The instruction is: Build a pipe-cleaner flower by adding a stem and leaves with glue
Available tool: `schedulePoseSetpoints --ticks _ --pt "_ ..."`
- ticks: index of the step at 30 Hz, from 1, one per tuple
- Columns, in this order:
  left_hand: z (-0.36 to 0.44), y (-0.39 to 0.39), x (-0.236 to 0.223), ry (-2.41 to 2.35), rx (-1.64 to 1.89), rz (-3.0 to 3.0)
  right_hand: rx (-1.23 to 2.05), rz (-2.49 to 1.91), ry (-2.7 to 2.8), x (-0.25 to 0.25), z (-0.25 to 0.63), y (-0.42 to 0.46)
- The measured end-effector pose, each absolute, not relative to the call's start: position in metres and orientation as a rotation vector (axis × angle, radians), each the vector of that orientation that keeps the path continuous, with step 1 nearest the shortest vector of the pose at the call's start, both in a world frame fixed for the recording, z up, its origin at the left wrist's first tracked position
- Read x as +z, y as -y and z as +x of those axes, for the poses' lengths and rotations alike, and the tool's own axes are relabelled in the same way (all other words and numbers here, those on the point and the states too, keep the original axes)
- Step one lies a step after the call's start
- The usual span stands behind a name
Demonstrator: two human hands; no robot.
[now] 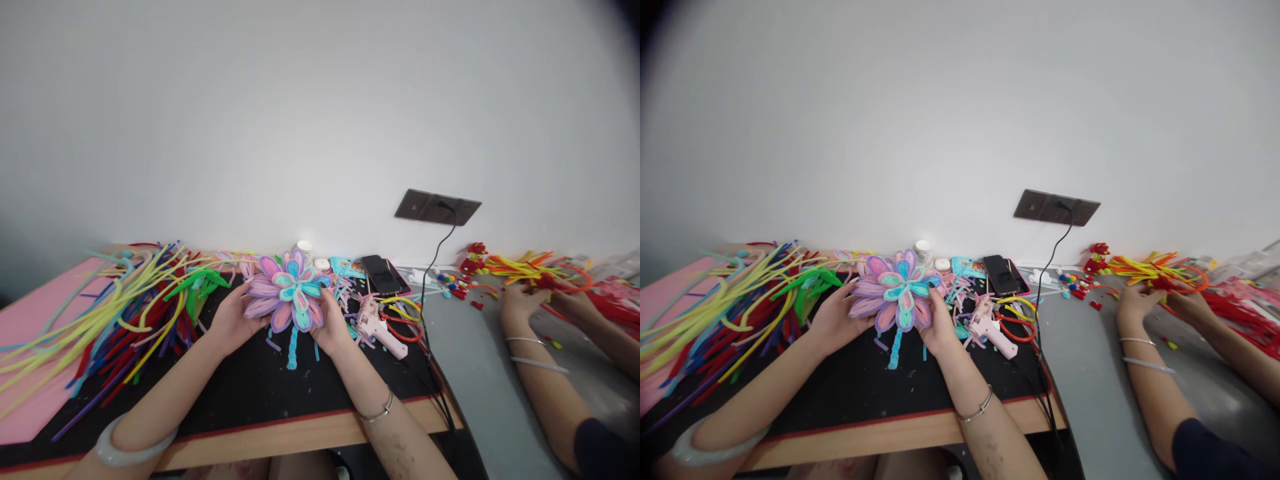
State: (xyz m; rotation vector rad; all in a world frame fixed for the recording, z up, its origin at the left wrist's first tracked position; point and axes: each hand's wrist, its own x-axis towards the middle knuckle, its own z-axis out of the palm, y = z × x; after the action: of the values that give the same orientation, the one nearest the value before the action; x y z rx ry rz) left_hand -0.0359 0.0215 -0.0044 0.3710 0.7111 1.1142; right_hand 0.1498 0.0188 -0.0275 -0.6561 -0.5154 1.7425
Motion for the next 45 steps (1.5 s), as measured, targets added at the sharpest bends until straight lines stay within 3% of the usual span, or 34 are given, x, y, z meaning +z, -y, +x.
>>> schedulePoseSetpoints --ticks 28,45 --pt "-0.035 -0.018 -0.002 -0.742 1.102 0.372 1.672 -0.707 0.454 -0.022 0.146 -0.016" --pt "-0.040 -0.018 -0.004 -0.773 1.012 0.423 1.641 -0.720 0.689 -0.013 0.151 -0.012"
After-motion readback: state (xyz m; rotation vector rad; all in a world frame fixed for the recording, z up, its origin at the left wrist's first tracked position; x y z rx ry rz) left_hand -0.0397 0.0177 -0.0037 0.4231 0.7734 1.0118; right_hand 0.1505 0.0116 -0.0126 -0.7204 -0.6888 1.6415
